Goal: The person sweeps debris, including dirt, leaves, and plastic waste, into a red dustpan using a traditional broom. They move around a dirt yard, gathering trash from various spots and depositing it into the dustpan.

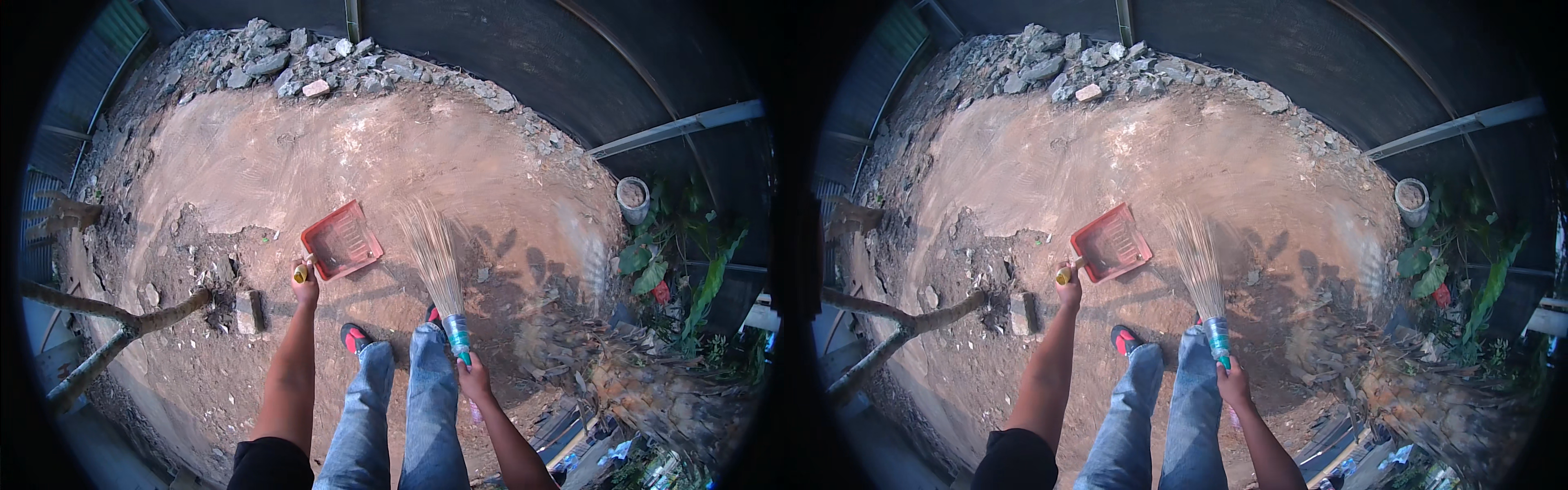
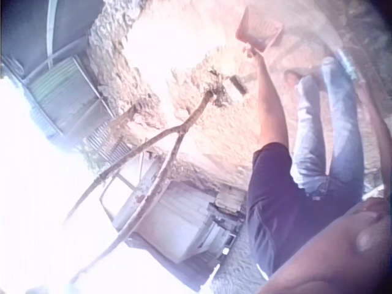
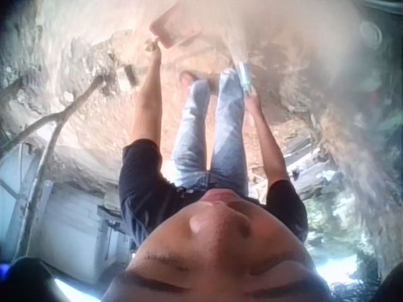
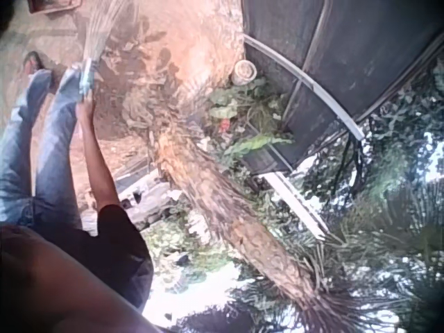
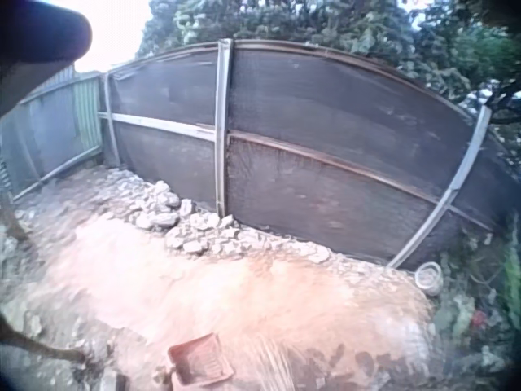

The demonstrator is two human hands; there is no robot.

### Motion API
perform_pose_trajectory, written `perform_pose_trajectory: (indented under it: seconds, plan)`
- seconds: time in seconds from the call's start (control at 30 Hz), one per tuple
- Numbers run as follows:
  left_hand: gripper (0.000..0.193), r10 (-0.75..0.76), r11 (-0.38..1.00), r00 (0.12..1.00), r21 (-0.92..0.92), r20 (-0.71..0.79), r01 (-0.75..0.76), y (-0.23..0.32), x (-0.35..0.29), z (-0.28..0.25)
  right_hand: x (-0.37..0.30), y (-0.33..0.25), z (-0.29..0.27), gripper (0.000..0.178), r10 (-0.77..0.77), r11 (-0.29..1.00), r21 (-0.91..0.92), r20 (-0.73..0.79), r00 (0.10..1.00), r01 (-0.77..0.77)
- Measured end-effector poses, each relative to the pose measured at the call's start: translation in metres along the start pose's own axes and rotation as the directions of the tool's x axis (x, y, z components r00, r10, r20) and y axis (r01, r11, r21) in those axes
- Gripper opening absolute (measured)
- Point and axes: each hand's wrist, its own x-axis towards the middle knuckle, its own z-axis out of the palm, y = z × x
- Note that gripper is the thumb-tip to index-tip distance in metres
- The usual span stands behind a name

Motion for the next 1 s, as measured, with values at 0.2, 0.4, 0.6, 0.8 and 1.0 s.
perform_pose_trajectory:
  seconds: [0.2,0.4,0.6,0.8,1.0]
  plan:
    - [0.014,0.198,0.956,0.975,0.201,0.1,-0.214,0.01,-0.011,-0.033,0.043,0.049,-0.007,0.023,-0.048,0.988,-0.154,-0.188,0.981,0.018]
    - [0.013,0.172,0.942,0.955,0.243,0.243,-0.231,0.035,-0.038,-0.047,0.017,0.065,0.042,0.032,-0.079,0.968,-0.233,0.082,0.993,0.096]
    - [0.016,0.048,0.971,0.999,0.236,-0.005,-0.045,0.002,-0.087,-0.055,-0.054,0.057,0.037,0.034,-0.117,0.982,-0.085,0.411,0.904,0.166]
    - [0.016,-0.059,0.98,0.993,0.186,-0.1,0.077,-0.02,-0.133,-0.094,-0.068,0.069,0.011,0.029,-0.081,0.99,-0.091,0.218,0.972,0.103]
    - [0.013,0.047,0.995,0.982,0.098,-0.184,-0.03,-0.069,-0.16,-0.149,-0.03,0.102,0.037,0.027,-0.087,0.975,-0.198,0.056,0.995,0.096]
